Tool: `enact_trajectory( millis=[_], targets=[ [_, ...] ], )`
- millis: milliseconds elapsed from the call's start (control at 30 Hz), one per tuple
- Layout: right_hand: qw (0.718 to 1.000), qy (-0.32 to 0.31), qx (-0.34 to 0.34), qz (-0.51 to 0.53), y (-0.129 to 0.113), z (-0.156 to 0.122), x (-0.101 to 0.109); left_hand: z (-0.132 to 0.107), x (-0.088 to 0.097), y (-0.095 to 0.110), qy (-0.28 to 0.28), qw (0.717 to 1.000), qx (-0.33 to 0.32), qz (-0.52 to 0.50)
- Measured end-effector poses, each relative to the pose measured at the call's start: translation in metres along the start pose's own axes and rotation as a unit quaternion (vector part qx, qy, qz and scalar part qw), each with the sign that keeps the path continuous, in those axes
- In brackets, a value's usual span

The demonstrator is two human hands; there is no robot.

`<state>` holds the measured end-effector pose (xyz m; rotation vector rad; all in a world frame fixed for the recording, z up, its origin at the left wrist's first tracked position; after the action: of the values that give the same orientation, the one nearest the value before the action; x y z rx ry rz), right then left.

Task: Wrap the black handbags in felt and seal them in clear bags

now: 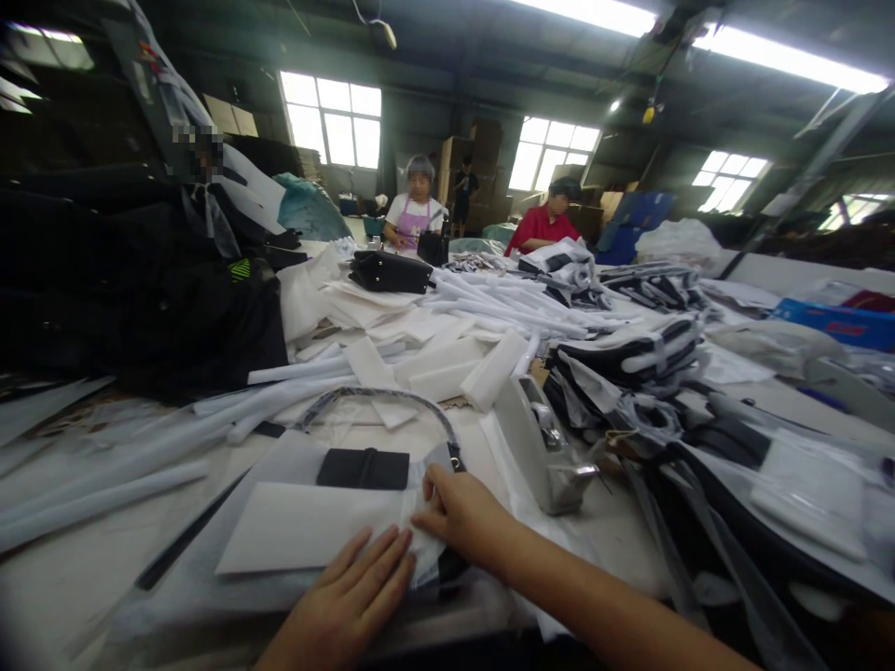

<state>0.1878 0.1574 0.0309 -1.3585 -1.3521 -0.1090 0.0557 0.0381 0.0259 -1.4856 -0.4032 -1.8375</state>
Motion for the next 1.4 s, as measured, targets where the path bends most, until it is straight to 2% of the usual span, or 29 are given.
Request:
enact_trajectory(
  millis=[100, 200, 267, 333, 400, 500, 567, 633, 733, 867, 1000, 1167, 1267, 1400],
  targets=[
    [0.999, 0.040, -0.001, -0.024, -0.003, -0.002, -0.001, 0.002, -0.003, 0.001, -0.004, 1.000, -0.002, 0.002],
    [0.996, 0.083, 0.005, -0.043, -0.006, -0.006, 0.003, 0.003, -0.009, 0.003, 0.015, 1.000, 0.012, 0.006],
    [0.992, 0.117, 0.014, -0.050, -0.005, -0.018, 0.011, 0.002, -0.013, 0.004, 0.021, 1.000, 0.014, 0.010],
    [0.986, 0.161, 0.014, -0.050, 0.002, -0.040, 0.028, 0.002, -0.016, 0.004, 0.004, 1.000, 0.008, 0.013],
    [0.973, 0.225, -0.011, -0.047, 0.020, -0.071, 0.052, 0.001, -0.016, 0.003, 0.000, 1.000, 0.001, 0.010],
    [0.941, 0.327, -0.082, -0.035, 0.059, -0.118, 0.095, 0.000, -0.010, 0.001, 0.040, 0.999, 0.006, 0.003],
    [0.926, 0.353, -0.131, -0.012, 0.088, -0.133, 0.117, -0.001, -0.012, 0.001, 0.047, 0.999, 0.009, 0.001],
    [0.926, 0.336, -0.169, 0.028, 0.115, -0.131, 0.130, -0.002, -0.019, 0.002, 0.055, 0.998, 0.018, -0.003],
    [0.931, 0.277, -0.210, 0.109, 0.144, -0.110, 0.132, -0.006, -0.034, 0.004, 0.101, 0.994, 0.039, -0.013],
    [0.915, 0.241, -0.242, 0.215, 0.154, -0.094, 0.124, -0.008, -0.051, 0.006, 0.126, 0.991, 0.045, -0.010],
    [0.895, 0.253, -0.226, 0.292, 0.143, -0.102, 0.123, -0.009, -0.041, 0.002, 0.139, 0.989, 0.047, -0.010],
    [0.867, 0.295, -0.193, 0.352, 0.127, -0.127, 0.132, -0.007, -0.027, 0.001, 0.027, 1.000, 0.010, 0.006],
    [0.848, 0.304, -0.183, 0.394, 0.121, -0.142, 0.129, -0.008, -0.022, -0.001, 0.045, 0.999, 0.022, -0.004],
    [0.819, 0.296, -0.182, 0.456, 0.121, -0.154, 0.110, -0.007, -0.023, -0.001, 0.071, 0.997, 0.017, -0.002]
  ],
)
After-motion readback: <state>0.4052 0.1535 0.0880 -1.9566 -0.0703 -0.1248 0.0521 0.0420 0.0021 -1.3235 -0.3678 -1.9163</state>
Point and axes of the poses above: each hand's wrist, its own z-axis towards the middle knuckle, its own x-axis out of the back of the hand, y = z × x, the point moved 6 cm from there along z, towards the middle knuckle, and after that the axes turned 12 degrees about -y, right-handed, at the moved point
